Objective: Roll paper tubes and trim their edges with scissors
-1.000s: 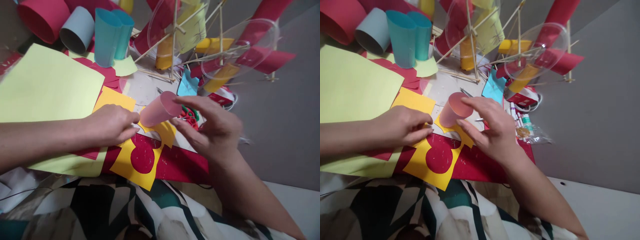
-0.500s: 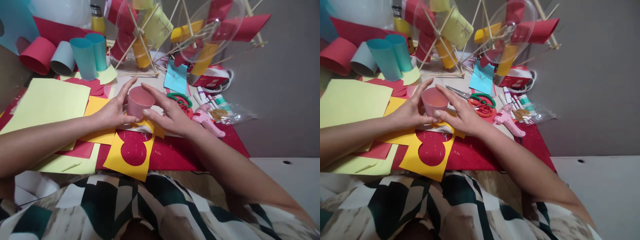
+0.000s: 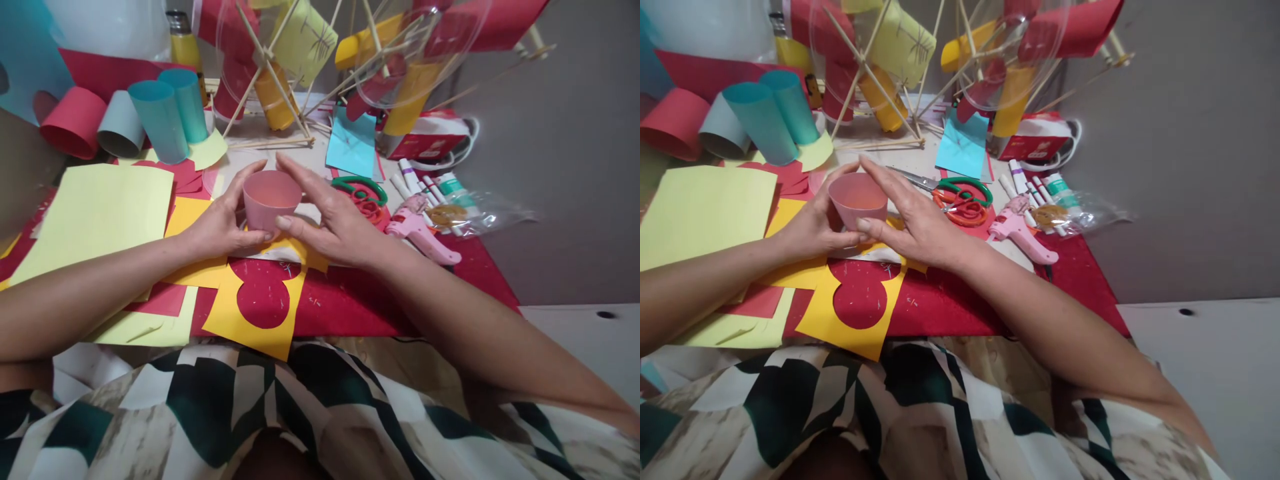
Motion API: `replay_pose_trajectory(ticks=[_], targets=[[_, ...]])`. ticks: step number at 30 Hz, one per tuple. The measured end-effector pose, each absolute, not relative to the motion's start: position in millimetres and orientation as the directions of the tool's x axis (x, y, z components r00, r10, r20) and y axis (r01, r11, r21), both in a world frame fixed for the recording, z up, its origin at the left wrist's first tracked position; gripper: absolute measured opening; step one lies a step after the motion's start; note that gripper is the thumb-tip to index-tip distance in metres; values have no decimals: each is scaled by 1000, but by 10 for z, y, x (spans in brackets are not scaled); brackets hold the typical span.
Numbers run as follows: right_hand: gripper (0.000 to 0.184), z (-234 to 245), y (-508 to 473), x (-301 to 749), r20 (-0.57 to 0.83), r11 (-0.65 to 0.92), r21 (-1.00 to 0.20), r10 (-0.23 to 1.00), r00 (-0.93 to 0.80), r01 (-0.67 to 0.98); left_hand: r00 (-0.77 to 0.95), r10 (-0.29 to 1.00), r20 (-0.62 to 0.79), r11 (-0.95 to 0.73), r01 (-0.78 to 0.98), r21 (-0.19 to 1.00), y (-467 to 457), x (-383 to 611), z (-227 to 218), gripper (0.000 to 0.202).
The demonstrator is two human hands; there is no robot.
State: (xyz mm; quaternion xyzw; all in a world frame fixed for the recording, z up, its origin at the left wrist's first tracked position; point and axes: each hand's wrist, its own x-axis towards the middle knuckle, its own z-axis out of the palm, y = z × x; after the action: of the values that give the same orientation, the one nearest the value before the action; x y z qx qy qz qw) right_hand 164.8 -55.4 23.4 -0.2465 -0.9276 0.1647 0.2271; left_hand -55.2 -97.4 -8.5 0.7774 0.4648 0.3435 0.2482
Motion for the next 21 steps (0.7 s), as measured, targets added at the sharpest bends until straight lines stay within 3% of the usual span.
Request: replay_pose_trajectory(ticks=[3, 6, 9, 12, 15, 21], targets=[[66, 438, -581, 1618, 405, 833, -365, 544, -735, 415, 362, 894, 264, -415, 448, 792, -980, -569, -62, 106], [63, 634, -570, 1511, 466, 893, -283, 448, -763, 351, 371, 897, 239, -363, 311, 878, -969, -623, 22, 115], [65, 691, -513, 1350, 443, 929, -182, 371, -816, 323, 328, 930, 169, -247, 214, 945, -935, -717, 144, 101], [67, 573, -453, 1198, 328, 938, -110, 346, -879, 328, 253, 959, 126, -151, 81, 985, -872, -812, 193, 78], [73, 429, -428, 1121, 219, 926, -108, 378, -900, 362, 143, 987, 70, -67, -26, 997, -807, -853, 125, 64], [78, 647, -457, 1195, 173, 928, -147, 364, -915, 341, 23, 999, -37, 39, -106, 994, -772, -813, 9, 50]])
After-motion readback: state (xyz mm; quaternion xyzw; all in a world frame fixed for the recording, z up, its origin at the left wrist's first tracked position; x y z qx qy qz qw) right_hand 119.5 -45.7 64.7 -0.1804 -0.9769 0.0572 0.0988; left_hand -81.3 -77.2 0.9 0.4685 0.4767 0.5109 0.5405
